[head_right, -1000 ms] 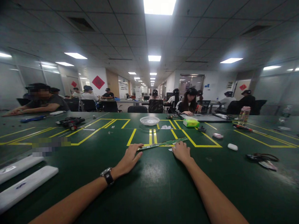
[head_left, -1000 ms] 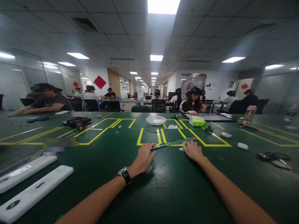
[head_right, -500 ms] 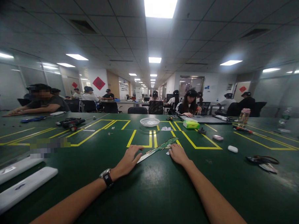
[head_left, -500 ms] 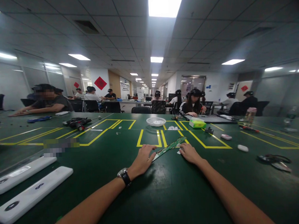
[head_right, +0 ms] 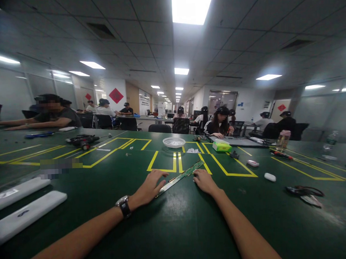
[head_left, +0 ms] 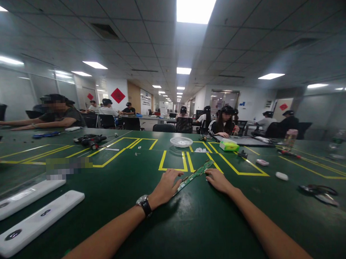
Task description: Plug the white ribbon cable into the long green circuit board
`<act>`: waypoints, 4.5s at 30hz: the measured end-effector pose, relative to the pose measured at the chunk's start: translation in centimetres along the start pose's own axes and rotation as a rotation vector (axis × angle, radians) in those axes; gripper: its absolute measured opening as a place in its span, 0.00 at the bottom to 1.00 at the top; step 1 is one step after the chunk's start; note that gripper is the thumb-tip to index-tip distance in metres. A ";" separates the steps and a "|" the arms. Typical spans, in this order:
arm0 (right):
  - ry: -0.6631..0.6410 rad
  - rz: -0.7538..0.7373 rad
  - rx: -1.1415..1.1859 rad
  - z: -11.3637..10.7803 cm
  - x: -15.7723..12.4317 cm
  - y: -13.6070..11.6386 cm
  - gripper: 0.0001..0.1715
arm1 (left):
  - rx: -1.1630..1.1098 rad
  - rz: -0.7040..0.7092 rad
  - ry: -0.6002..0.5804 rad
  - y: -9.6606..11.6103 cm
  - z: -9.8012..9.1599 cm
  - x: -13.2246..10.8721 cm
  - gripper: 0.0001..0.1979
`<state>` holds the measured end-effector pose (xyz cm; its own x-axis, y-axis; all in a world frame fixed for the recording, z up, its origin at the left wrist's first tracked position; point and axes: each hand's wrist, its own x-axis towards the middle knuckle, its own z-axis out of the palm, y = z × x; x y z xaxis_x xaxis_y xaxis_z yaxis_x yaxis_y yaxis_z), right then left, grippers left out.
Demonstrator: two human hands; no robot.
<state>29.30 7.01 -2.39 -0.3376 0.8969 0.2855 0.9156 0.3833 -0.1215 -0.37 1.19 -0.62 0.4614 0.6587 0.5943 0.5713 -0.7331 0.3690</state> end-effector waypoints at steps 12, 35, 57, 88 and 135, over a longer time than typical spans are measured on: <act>-0.041 0.133 -0.038 -0.4 -0.4 0.9 0.23 | 0.012 0.000 -0.067 0.3 -0.2 -0.2 0.14; -0.076 -0.013 -0.043 -0.8 -0.6 -4.5 0.24 | 0.020 0.007 -0.081 0.6 -0.3 -0.1 0.12; -0.020 0.067 -0.057 0.2 -0.3 -3.8 0.22 | 0.075 0.012 -0.131 0.1 0.3 -0.2 0.13; -0.011 0.090 -0.033 -0.6 -1.5 -10.9 0.25 | -0.149 0.187 -0.280 2.8 -0.4 -0.4 0.14; -0.065 0.304 -0.197 -1.8 -1.3 -5.2 0.23 | -0.483 -0.482 0.079 -1.8 0.8 0.7 0.14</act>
<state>25.38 3.42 -0.38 -0.0511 0.9779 0.2029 0.9986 0.0532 -0.0046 -0.53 3.14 -1.48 0.1701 0.9293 0.3279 0.3249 -0.3671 0.8716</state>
